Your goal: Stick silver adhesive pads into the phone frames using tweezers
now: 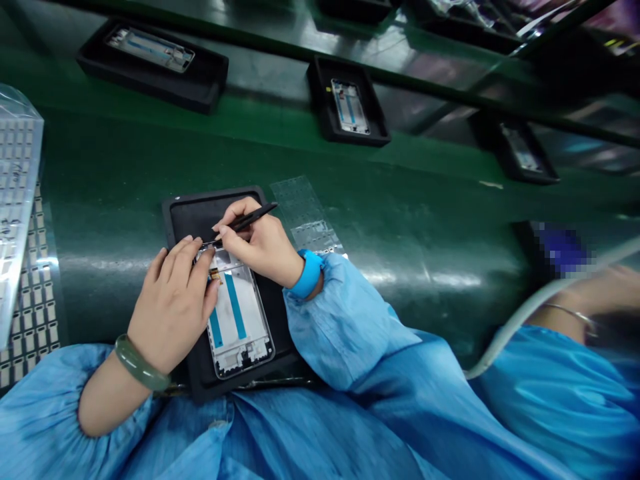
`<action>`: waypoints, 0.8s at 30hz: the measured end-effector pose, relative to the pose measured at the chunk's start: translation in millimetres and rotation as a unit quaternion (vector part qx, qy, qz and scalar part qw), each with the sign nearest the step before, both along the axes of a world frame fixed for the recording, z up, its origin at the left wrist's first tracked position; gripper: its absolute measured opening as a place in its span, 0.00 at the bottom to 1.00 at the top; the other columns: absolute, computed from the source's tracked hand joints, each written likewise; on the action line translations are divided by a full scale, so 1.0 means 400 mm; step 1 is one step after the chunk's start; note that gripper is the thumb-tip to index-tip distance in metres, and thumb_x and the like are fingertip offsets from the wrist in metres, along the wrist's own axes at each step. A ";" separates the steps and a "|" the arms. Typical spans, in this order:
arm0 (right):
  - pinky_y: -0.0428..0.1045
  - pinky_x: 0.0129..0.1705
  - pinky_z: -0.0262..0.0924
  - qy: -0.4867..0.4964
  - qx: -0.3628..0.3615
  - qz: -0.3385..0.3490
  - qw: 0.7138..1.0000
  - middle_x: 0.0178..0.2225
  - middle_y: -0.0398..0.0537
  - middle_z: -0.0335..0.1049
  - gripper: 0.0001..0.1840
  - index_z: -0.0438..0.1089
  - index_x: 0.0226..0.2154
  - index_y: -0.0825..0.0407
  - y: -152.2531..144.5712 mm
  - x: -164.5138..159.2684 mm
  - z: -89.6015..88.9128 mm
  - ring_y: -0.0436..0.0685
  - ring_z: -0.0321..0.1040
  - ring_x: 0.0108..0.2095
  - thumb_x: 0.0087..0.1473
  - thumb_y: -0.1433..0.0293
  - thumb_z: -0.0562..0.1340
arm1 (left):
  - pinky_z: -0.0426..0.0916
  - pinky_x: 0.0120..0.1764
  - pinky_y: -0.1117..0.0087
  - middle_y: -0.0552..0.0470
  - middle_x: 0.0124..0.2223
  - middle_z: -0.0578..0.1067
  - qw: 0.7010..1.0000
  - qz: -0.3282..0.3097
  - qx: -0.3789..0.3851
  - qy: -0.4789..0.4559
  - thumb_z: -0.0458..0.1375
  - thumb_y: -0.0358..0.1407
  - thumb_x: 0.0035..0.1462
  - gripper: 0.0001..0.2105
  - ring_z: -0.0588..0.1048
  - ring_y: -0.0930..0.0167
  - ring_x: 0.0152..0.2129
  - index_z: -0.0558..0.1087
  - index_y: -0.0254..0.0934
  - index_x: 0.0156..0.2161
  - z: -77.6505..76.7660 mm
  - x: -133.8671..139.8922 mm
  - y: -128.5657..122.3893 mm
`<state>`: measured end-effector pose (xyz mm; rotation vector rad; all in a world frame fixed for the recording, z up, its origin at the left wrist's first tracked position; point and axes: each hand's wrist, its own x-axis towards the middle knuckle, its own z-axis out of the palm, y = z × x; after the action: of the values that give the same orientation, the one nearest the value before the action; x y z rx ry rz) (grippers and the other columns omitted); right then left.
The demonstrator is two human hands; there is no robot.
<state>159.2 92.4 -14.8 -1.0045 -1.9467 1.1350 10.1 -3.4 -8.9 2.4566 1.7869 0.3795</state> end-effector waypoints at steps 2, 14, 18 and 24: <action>0.46 0.35 0.63 0.001 0.003 0.001 1.000 0.32 0.43 0.67 0.05 0.59 0.33 0.51 0.000 0.000 0.000 0.49 0.68 0.31 0.54 0.67 0.56 | 0.60 0.52 0.49 0.34 0.55 0.65 1.000 -0.001 0.001 -0.003 0.49 0.36 0.59 0.20 0.63 0.54 0.54 0.63 0.27 0.54 -0.001 0.000 0.000; 0.46 0.37 0.60 -0.062 0.130 0.022 0.989 0.33 0.43 0.66 0.03 0.61 0.32 0.51 -0.019 -0.008 0.006 0.49 0.65 0.34 0.51 0.73 0.54 | 0.60 0.53 0.50 0.36 0.56 0.65 1.000 -0.008 -0.001 -0.021 0.49 0.37 0.59 0.20 0.62 0.56 0.55 0.62 0.30 0.55 -0.008 -0.014 0.001; 0.46 0.37 0.61 -0.038 0.083 0.001 0.996 0.32 0.43 0.66 0.02 0.61 0.32 0.51 -0.016 -0.003 0.007 0.49 0.66 0.33 0.52 0.71 0.55 | 0.58 0.55 0.51 0.38 0.58 0.63 1.000 -0.012 -0.009 -0.026 0.48 0.37 0.60 0.20 0.60 0.57 0.57 0.61 0.31 0.56 -0.009 -0.016 -0.001; 0.45 0.33 0.63 0.001 -0.006 -0.004 1.000 0.31 0.42 0.66 0.06 0.60 0.33 0.52 -0.009 0.000 0.010 0.48 0.67 0.30 0.54 0.66 0.56 | 0.57 0.55 0.50 0.37 0.58 0.62 0.999 -0.011 -0.017 -0.028 0.47 0.37 0.60 0.21 0.59 0.57 0.57 0.61 0.31 0.56 -0.008 -0.014 -0.002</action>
<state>159.1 88.8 -11.0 -1.0165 -1.9338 1.1437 4.3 -4.4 -12.2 2.4166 1.7288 0.4087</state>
